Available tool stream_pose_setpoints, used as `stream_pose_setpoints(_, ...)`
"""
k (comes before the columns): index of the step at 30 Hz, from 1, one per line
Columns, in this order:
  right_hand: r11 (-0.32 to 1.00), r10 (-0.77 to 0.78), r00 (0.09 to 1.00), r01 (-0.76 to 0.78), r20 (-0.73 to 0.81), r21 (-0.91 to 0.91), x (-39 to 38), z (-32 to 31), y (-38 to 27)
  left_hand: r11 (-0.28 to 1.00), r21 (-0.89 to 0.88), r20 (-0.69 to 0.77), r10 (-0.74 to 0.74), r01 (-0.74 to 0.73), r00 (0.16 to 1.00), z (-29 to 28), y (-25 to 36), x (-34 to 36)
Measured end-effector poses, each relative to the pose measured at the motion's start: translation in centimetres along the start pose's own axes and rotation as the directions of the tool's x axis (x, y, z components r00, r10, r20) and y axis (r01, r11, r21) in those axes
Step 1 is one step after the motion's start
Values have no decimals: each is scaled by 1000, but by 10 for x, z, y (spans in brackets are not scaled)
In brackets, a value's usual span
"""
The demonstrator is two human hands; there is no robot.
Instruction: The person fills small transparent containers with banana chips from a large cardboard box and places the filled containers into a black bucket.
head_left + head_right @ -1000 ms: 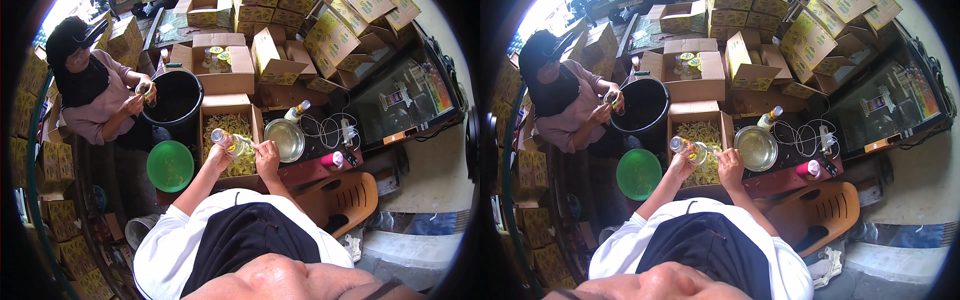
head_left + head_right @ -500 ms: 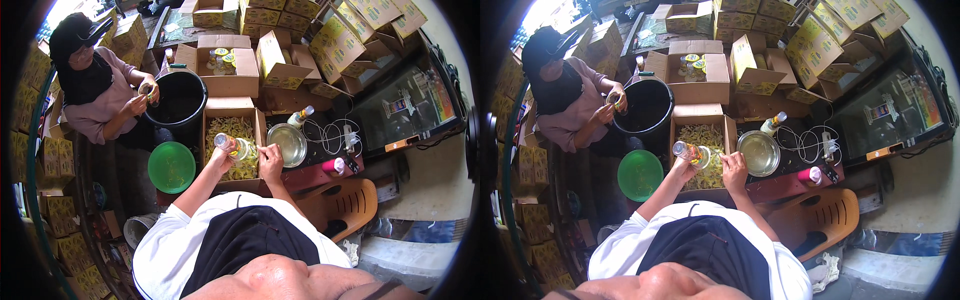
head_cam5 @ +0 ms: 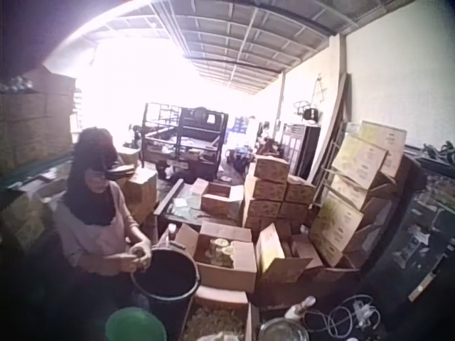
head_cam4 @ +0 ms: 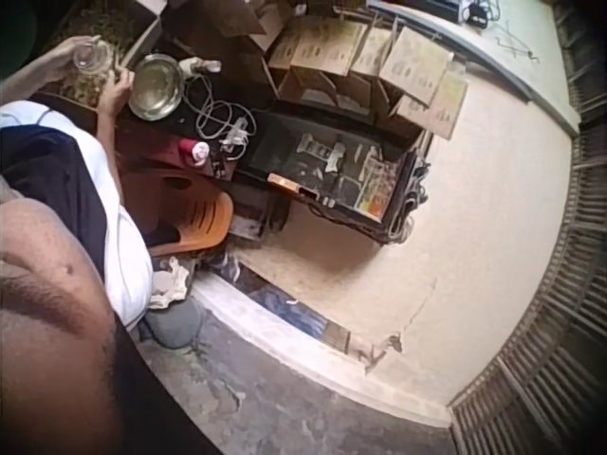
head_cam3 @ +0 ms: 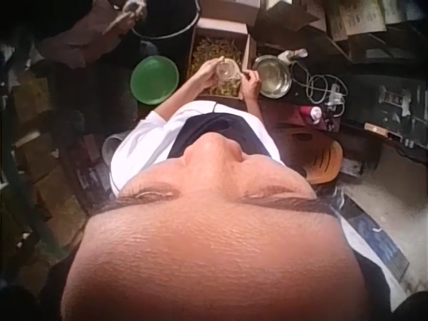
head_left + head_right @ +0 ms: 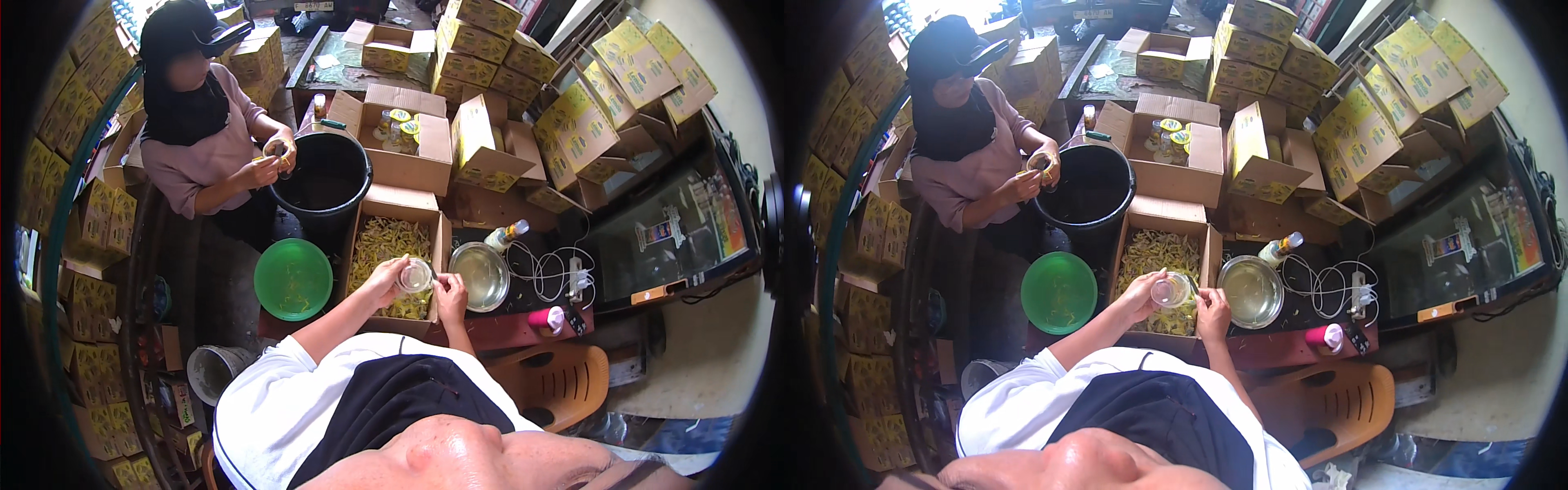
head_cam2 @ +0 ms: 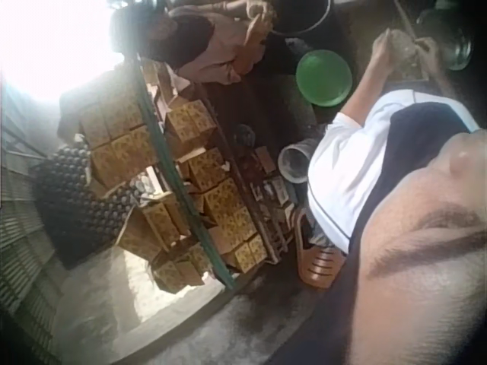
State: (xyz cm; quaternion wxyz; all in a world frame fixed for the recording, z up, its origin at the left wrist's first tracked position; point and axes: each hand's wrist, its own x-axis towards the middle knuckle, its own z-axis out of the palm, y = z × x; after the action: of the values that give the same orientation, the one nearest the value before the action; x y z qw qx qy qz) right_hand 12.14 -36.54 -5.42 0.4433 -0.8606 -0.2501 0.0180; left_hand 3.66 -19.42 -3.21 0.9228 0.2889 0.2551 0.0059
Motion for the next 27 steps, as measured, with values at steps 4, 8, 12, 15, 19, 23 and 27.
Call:
stream_pose_setpoints(4, 994, 80, 996, -76, -47, 81, -18, 2, 67, 998, 28, 46, 62, -63, 997, -13, 2, 3)
stream_pose_setpoints(8, 912, 385, 923, -380, -5, 153, -50, -7, 116, 989, 97, 101, 105, -115, 989, -29, -3, 4)
stream_pose_setpoints(12, 743, 658, 738, -668, 148, 31, -76, -19, 172, 905, 358, 147, 187, -229, 971, -21, -5, 5)
stream_pose_setpoints(15, 845, 516, 852, -523, 90, 114, -84, -12, 187, 824, 493, 165, 228, -280, 960, -26, -6, 3)
stream_pose_setpoints(19, 886, 300, 952, -302, -61, -351, -63, -28, 129, 724, 600, 259, 227, -341, 939, -18, -10, 0)
stream_pose_setpoints(23, 956, 245, 969, -245, 20, 160, -27, -26, 65, 566, 697, 306, 322, -442, 896, -17, -20, -3)
stream_pose_setpoints(27, 789, 264, 940, -339, 216, 512, -4, -23, 11, 6, 832, 489, 466, -555, 738, 8, -9, -25)
